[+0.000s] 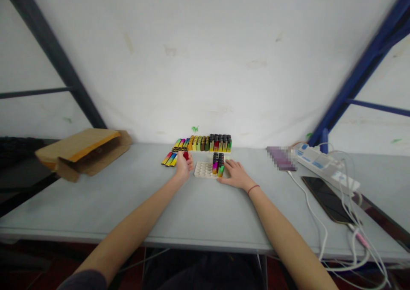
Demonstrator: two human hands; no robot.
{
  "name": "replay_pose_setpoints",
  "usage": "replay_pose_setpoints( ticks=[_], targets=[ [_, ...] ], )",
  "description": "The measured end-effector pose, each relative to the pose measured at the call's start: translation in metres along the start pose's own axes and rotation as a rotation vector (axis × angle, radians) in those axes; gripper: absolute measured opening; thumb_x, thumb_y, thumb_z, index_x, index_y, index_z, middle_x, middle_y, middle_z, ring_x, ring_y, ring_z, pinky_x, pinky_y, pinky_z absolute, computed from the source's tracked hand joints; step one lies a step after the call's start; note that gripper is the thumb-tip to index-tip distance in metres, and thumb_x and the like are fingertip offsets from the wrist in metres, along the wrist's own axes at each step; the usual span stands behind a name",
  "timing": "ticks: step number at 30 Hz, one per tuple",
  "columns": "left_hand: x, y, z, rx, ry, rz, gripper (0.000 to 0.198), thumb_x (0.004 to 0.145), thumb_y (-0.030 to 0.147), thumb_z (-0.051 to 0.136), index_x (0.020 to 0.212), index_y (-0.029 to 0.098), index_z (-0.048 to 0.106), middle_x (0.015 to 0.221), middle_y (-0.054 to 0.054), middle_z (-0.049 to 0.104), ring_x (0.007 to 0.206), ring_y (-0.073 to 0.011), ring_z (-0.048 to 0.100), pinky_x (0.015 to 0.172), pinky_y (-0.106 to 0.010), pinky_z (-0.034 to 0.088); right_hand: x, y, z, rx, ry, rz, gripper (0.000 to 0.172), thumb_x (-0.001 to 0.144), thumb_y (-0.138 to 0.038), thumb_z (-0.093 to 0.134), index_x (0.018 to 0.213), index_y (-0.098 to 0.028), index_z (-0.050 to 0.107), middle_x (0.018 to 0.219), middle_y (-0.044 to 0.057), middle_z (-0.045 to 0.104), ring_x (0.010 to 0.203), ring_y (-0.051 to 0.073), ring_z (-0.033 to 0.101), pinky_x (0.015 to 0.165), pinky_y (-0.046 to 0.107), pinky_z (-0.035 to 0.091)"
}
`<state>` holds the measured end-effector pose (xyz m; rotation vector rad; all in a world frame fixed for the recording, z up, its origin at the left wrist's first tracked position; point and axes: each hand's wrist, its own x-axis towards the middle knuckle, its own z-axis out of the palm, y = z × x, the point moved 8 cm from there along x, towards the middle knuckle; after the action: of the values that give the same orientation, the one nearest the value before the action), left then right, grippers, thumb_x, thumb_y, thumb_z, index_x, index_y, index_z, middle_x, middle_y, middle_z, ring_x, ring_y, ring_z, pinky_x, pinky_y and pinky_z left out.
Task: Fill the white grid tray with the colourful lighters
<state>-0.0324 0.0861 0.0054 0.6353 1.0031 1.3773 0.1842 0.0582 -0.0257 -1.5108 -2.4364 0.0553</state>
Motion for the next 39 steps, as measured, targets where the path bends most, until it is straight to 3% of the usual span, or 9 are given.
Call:
replay_pose_setpoints(
  ticks=[7,10,13,15,17,21,26,33,39],
  targets=[
    [0.002,0.007,0.015,0.131,-0.18,0.161,0.04,0.095,0.056,0.041,0.073,0.022,0.043,0.049,0.008,0.036,0.037,-0.0077,0.031,0.04,-0.021,0.025,0.0,-0.001,-0.001,-0.003,0.005,-0.004,0.084,0.088,-0.071,0.057,0.147,-0.011,0.051,0.154,0.023,0.047,0.14,0.038,0.045,0.115,0.053,0.036],
    [-0.012,0.017,0.026,0.353,-0.281,0.445,0.025,0.096,0.047,0.05,0.095,0.022,0.05,0.062,0.007,0.048,0.046,-0.0092,0.042,0.048,-0.022,0.037,0.0,-0.001,-0.001,0.003,0.016,-0.011,0.083,0.088,-0.07,0.058,0.147,-0.012,0.051,0.153,0.022,0.048,0.139,0.038,0.046,0.114,0.054,0.036],
    [-0.04,0.024,0.042,0.611,-0.423,0.793,0.022,0.097,0.041,0.052,0.106,0.021,0.055,0.087,-0.003,0.063,0.069,-0.0139,0.059,0.071,-0.029,0.051,0.0,-0.002,-0.002,0.007,0.034,-0.012,0.083,0.088,-0.07,0.06,0.148,-0.013,0.05,0.15,0.022,0.051,0.137,0.038,0.048,0.113,0.054,0.037],
    [-0.057,0.023,0.053,0.745,-0.532,0.972,0.022,0.097,0.039,0.053,0.105,0.019,0.06,0.103,-0.009,0.066,0.092,-0.0203,0.064,0.087,-0.036,0.052,0.0,-0.001,-0.002,0.009,0.039,-0.007,0.083,0.087,-0.069,0.061,0.147,-0.014,0.05,0.15,0.022,0.051,0.136,0.038,0.049,0.113,0.055,0.037],
    [-0.067,0.017,0.061,0.847,-0.642,1.057,0.022,0.096,0.038,0.054,0.105,0.019,0.063,0.107,-0.011,0.067,0.103,-0.0238,0.063,0.095,-0.04,0.051,0.0,-0.001,-0.002,0.01,0.04,-0.009,0.08,0.087,-0.068,0.061,0.146,-0.015,0.052,0.15,0.021,0.051,0.136,0.038,0.048,0.113,0.054,0.038],
    [-0.062,0.001,0.066,0.978,-0.772,0.969,0.022,0.094,0.035,0.058,0.108,0.02,0.066,0.1,-0.008,0.07,0.092,-0.0214,0.065,0.09,-0.037,0.054,0.0,-0.002,-0.002,0.012,0.05,-0.031,0.072,0.088,-0.065,0.062,0.142,-0.018,0.055,0.149,0.019,0.053,0.136,0.036,0.049,0.112,0.052,0.039],
    [-0.054,0.002,0.062,0.944,-0.744,0.891,0.021,0.09,0.032,0.062,0.106,0.019,0.068,0.105,-0.009,0.071,0.094,-0.0214,0.066,0.092,-0.037,0.053,0.0,-0.004,-0.003,0.003,0.05,-0.031,0.073,0.089,-0.065,0.062,0.143,-0.017,0.055,0.15,0.02,0.052,0.137,0.037,0.048,0.112,0.053,0.039],
    [-0.049,0.008,0.058,0.759,-0.67,0.661,0.019,0.078,0.031,0.076,0.095,0.023,0.074,0.101,-0.008,0.072,0.086,-0.0219,0.065,0.091,-0.037,0.053,-0.001,-0.004,-0.004,0.018,0.029,-0.019,0.076,0.089,-0.069,0.058,0.147,-0.02,0.051,0.153,0.019,0.049,0.139,0.038,0.046,0.113,0.055,0.037],
    [-0.051,0.007,0.058,0.823,-0.686,0.752,0.022,0.082,0.034,0.071,0.101,0.023,0.07,0.1,-0.008,0.072,0.083,-0.0214,0.066,0.088,-0.036,0.055,-0.001,-0.004,-0.003,0.036,0.031,-0.018,0.075,0.089,-0.068,0.059,0.145,-0.02,0.053,0.152,0.018,0.05,0.138,0.038,0.046,0.113,0.056,0.036]
  ],
)
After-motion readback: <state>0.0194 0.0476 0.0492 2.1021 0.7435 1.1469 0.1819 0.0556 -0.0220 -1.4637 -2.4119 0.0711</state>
